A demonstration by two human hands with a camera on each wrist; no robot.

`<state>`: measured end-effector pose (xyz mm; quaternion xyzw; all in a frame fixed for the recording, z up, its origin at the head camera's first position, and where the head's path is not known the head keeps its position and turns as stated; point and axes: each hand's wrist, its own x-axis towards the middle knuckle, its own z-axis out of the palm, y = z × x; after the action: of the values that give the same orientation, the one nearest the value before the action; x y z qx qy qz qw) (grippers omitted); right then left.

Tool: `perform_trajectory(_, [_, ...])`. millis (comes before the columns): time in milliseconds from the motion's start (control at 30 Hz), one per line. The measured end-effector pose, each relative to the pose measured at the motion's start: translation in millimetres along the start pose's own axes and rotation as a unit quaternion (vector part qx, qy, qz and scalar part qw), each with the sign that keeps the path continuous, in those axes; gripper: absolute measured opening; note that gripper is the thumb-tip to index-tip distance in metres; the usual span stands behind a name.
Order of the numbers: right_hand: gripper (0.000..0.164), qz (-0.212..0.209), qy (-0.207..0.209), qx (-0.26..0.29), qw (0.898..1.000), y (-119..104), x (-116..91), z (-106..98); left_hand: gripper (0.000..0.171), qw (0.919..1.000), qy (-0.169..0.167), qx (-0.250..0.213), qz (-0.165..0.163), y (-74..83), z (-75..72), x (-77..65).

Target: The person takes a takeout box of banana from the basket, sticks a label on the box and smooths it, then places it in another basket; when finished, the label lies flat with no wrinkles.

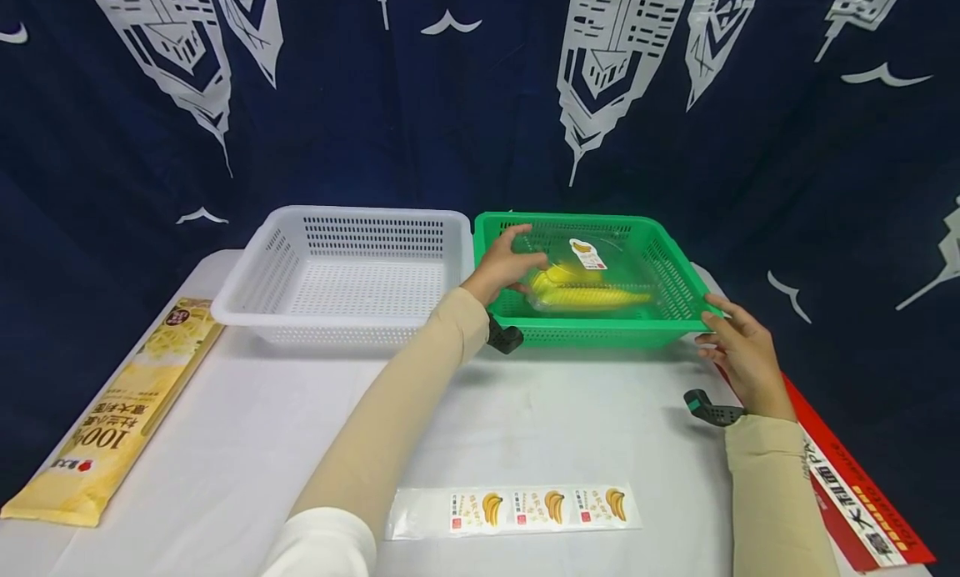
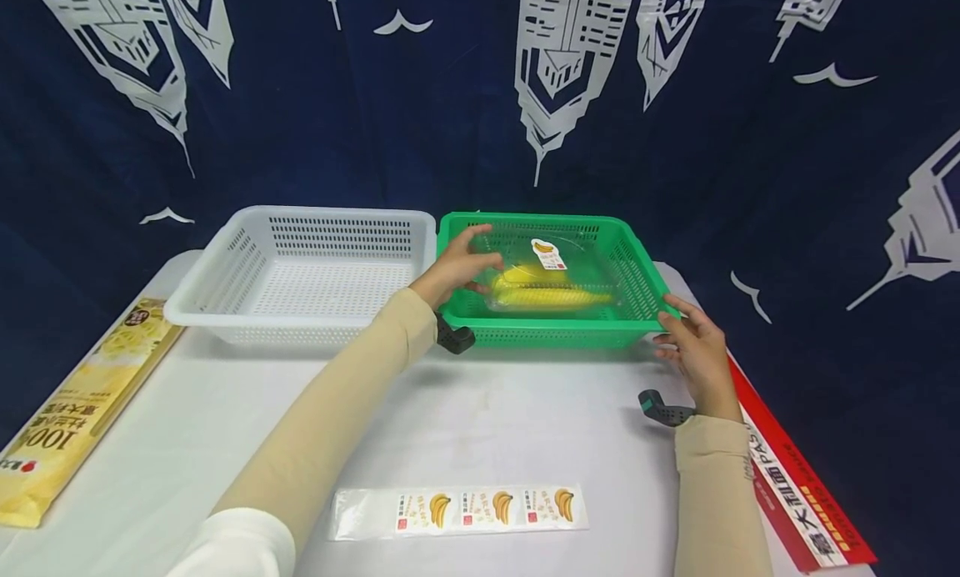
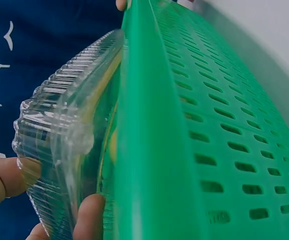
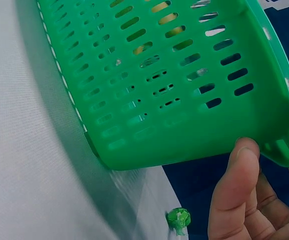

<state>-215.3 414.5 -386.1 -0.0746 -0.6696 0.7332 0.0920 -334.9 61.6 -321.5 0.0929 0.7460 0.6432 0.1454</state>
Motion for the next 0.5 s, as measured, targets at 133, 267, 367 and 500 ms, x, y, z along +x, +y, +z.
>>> perform_trajectory(133, [0.027,0.000,0.001,-0.003,1.000,-0.1,0.3,0.0,0.082,0.9998,0.003,0.017,-0.003,0.3,2.1,0.4])
perform_trajectory(267, [0.027,-0.001,0.003,-0.003,1.000,-0.3,-0.6,0.3,0.081,0.9991,0.005,0.040,-0.010,1.2,4.0,0.1])
perform_trajectory(367, [0.028,-0.001,0.004,-0.003,1.000,-0.3,-1.4,0.1,0.081,0.9982,0.012,0.056,-0.016,1.9,5.8,0.8])
perform_trajectory(500, [0.029,0.001,0.002,-0.009,1.000,-0.6,-1.7,-0.6,0.080,0.9963,0.033,0.078,-0.014,2.6,8.9,2.2])
